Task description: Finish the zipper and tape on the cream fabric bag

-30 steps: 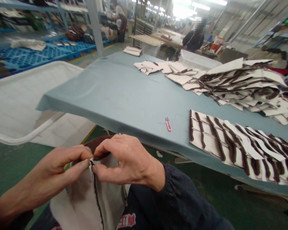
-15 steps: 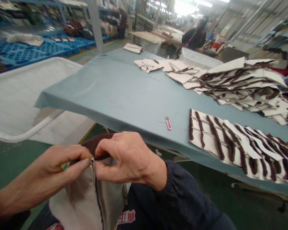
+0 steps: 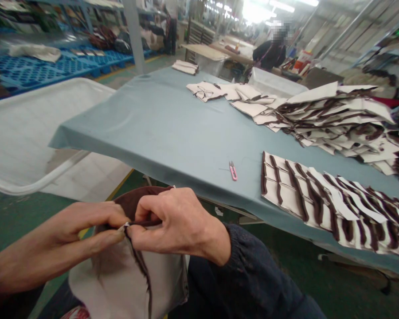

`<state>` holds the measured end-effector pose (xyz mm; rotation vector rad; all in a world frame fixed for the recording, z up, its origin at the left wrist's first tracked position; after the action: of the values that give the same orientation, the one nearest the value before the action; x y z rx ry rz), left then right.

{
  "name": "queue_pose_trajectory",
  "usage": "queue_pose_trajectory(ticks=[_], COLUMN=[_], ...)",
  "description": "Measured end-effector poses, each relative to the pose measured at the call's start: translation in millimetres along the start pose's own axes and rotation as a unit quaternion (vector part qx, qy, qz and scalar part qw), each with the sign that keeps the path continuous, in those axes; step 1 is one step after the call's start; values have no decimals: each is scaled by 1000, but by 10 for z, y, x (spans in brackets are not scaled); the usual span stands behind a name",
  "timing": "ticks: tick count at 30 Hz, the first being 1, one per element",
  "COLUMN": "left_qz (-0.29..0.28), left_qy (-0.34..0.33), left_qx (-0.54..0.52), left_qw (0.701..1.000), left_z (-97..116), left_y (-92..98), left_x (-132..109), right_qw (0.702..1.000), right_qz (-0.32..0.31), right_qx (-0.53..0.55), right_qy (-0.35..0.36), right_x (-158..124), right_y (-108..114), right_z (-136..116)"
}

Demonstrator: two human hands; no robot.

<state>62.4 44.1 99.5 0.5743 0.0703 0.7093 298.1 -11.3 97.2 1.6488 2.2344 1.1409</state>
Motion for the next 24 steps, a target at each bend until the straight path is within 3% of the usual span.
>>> queue_pose_trajectory(ticks=[8, 14, 17, 21, 24], left_qz=[37, 145, 138, 102, 87], left_qy=[5, -28, 4, 97, 123], left_qx=[19, 68, 9, -138, -176], left_qw=[999, 987, 990, 980, 973], left_z=[-139, 7, -25, -167, -214], left_y=[-142, -286, -330, -342, -340], left_x=[-90, -132, -130, -108, -116], right_qw=[999, 997, 993, 987, 986], right_qz=[23, 58, 69, 20, 8], right_qx=[6, 35, 82, 157, 166], right_qy=[23, 48, 39, -8, 22], right_x=[-11, -19, -9, -7, -30], right_y=[-53, -102, -170, -246, -247], right_z=[3, -23, -1, 109, 207])
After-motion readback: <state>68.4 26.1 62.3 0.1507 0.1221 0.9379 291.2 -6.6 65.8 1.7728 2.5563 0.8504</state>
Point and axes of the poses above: each hand's wrist, its own x-axis towards the middle knuckle, its own y-axis out of the back of the hand, z = x × y, the point moved 1 cm from there along x, towards the middle knuckle, and after that the axes turned 4 degrees about y, right-handed, at the moved point
